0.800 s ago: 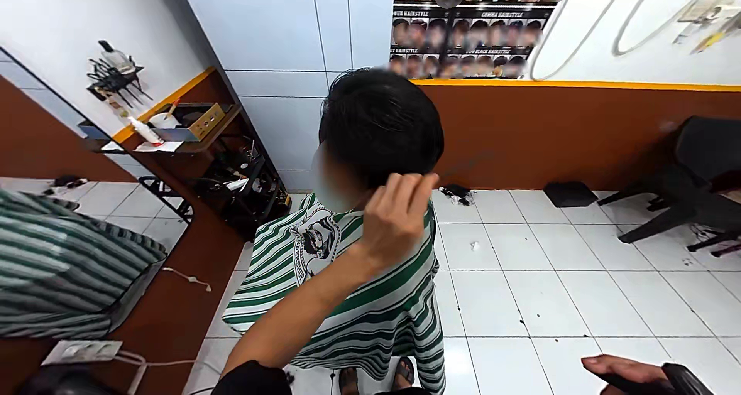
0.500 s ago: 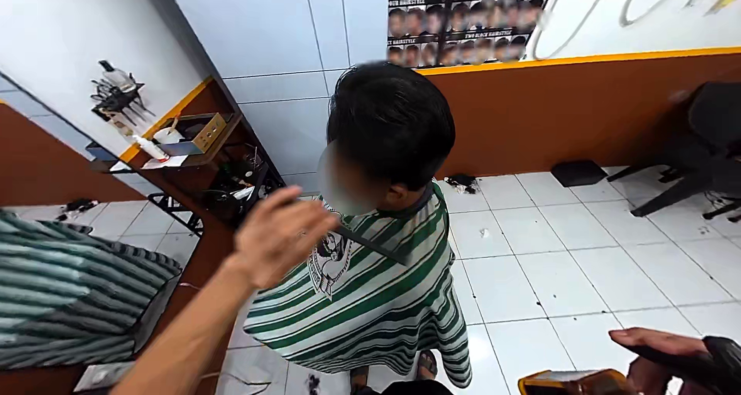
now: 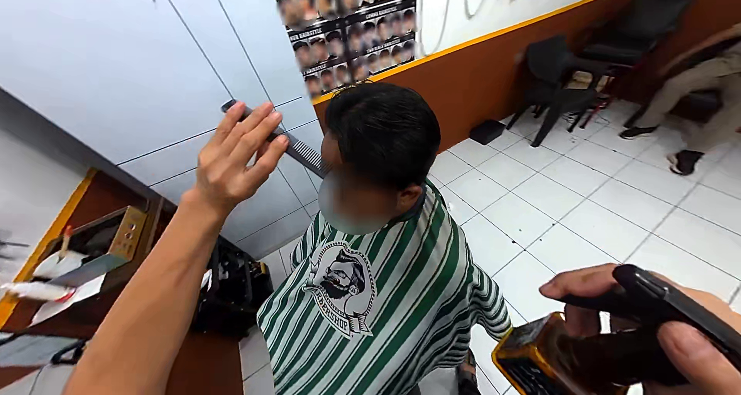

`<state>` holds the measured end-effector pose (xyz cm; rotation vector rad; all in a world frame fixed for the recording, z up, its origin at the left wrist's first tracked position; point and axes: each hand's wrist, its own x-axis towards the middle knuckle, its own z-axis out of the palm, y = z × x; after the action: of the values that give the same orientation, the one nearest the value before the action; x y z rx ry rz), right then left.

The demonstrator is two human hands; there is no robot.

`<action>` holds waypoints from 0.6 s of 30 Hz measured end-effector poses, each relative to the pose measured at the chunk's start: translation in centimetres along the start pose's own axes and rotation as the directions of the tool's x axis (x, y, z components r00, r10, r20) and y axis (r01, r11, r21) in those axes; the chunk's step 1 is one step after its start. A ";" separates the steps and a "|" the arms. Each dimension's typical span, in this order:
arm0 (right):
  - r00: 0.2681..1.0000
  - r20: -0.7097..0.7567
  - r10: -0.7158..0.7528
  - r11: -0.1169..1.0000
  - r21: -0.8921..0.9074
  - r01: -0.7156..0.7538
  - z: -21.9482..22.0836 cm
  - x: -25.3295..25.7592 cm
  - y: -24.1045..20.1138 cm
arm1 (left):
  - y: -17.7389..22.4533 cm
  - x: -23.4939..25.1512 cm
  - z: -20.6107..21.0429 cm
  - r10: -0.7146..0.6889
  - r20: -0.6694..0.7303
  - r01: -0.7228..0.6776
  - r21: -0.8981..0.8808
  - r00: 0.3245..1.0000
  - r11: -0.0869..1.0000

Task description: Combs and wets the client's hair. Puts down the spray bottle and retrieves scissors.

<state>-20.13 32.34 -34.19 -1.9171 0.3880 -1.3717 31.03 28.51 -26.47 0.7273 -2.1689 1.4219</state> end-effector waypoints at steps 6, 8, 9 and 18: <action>0.999 -0.015 -0.039 0.996 -0.083 0.038 2.1 -0.1 -1.3 | -1.6 3.8 4.7 0.076 -0.101 -0.082 -0.060 0.992 0.995; 0.998 -0.017 -0.061 0.991 -0.121 0.059 2.8 0.3 -1.3 | -1.8 6.1 5.2 0.100 -0.087 -0.107 -0.072 0.991 0.992; 0.998 -0.018 -0.066 0.988 -0.144 0.062 3.2 0.7 -1.2 | -2.1 7.4 5.4 0.116 -0.074 -0.123 -0.090 0.990 0.988; 0.977 -0.153 -0.150 0.954 -0.281 0.102 7.2 8.2 -1.1 | -3.6 17.0 7.5 0.211 0.284 -0.130 -0.280 0.935 0.951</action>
<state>-10.60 30.78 -28.95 -2.0791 0.5723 -1.6477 19.76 17.27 -16.24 0.7178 -2.6582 1.1305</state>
